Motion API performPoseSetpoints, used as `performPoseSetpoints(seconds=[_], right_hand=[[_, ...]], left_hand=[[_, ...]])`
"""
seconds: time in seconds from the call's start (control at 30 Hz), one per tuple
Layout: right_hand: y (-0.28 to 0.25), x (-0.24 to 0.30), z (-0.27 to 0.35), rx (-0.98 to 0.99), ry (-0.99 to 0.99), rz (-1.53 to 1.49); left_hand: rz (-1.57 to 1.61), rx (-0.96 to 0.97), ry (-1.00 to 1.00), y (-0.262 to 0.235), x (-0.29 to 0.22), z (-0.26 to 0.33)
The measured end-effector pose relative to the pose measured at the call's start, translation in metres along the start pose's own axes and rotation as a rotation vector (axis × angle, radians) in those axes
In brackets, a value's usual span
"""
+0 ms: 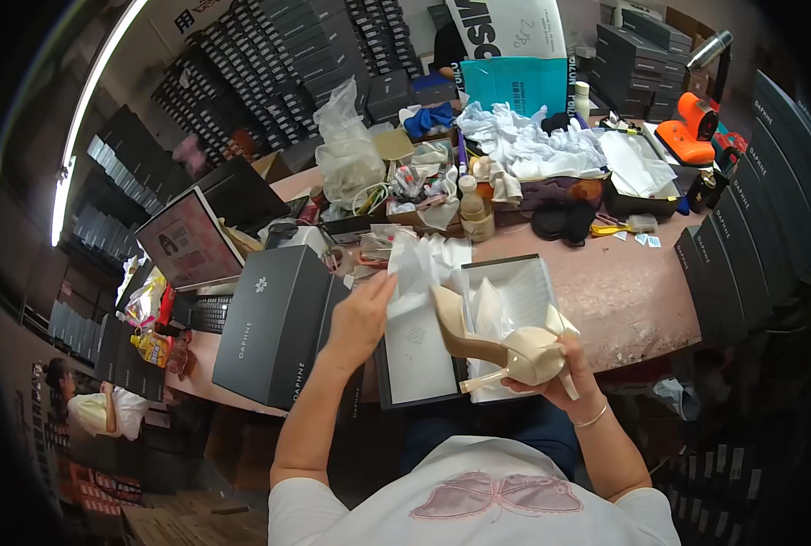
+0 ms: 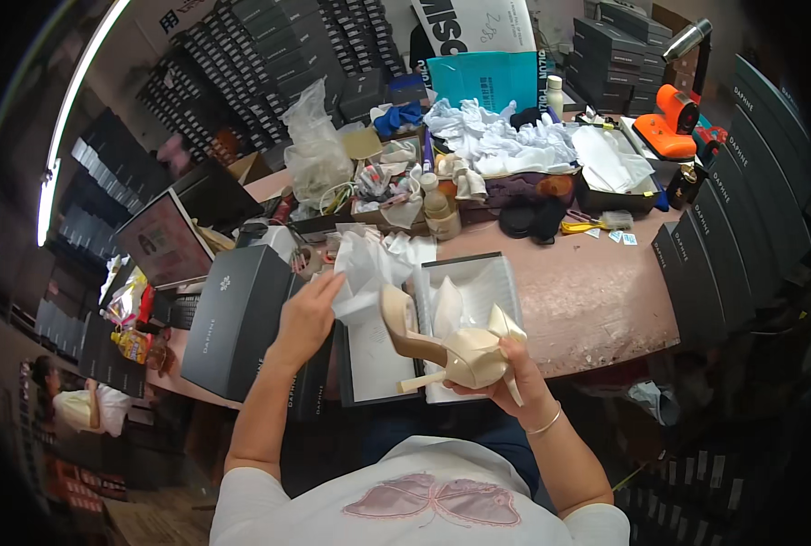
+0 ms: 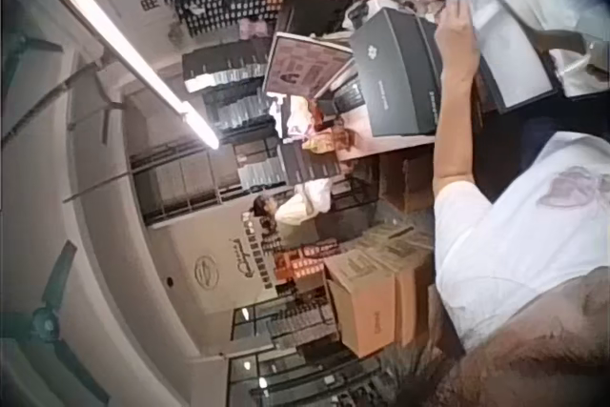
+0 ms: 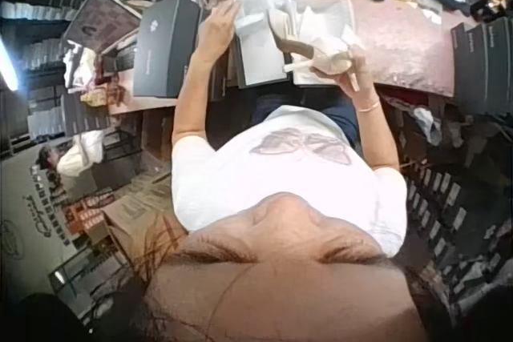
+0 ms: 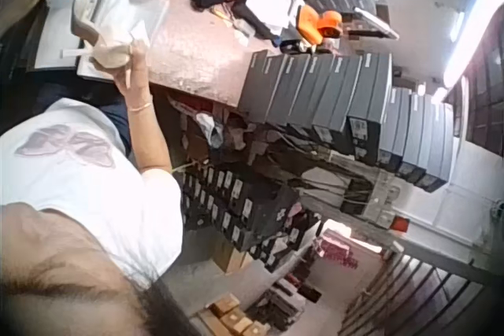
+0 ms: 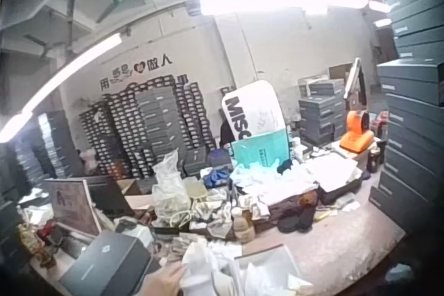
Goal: Packing high-heeled shoes into boxes with protective wrapping paper and silica gel.
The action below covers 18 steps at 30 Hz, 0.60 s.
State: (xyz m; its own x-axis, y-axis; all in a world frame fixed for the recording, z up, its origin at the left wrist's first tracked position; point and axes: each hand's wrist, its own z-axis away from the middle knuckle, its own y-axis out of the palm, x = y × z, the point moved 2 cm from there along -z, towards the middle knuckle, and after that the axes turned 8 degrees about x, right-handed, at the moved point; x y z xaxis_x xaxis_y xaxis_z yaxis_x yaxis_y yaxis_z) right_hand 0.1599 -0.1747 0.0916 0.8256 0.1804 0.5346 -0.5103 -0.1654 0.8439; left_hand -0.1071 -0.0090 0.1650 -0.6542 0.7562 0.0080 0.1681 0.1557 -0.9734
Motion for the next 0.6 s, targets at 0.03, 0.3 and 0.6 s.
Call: performPoseSetpoints(seconds=[0.03, 0.3, 0.6], right_hand=[[-0.004, -0.002, 0.006, -0.036, 0.002, 0.072], [0.008, 0.016, 0.047, 0.089, -0.092, -0.141], [0.025, -0.064, -0.034, -0.271, -0.427, 0.04]], left_hand=[[0.034, 0.01, -0.01, -0.009, 0.002, -0.006], [0.374, 0.157, 0.144, -0.01, -0.047, -0.022], [0.526, 0.011, 0.326, -0.013, -0.134, 0.001]])
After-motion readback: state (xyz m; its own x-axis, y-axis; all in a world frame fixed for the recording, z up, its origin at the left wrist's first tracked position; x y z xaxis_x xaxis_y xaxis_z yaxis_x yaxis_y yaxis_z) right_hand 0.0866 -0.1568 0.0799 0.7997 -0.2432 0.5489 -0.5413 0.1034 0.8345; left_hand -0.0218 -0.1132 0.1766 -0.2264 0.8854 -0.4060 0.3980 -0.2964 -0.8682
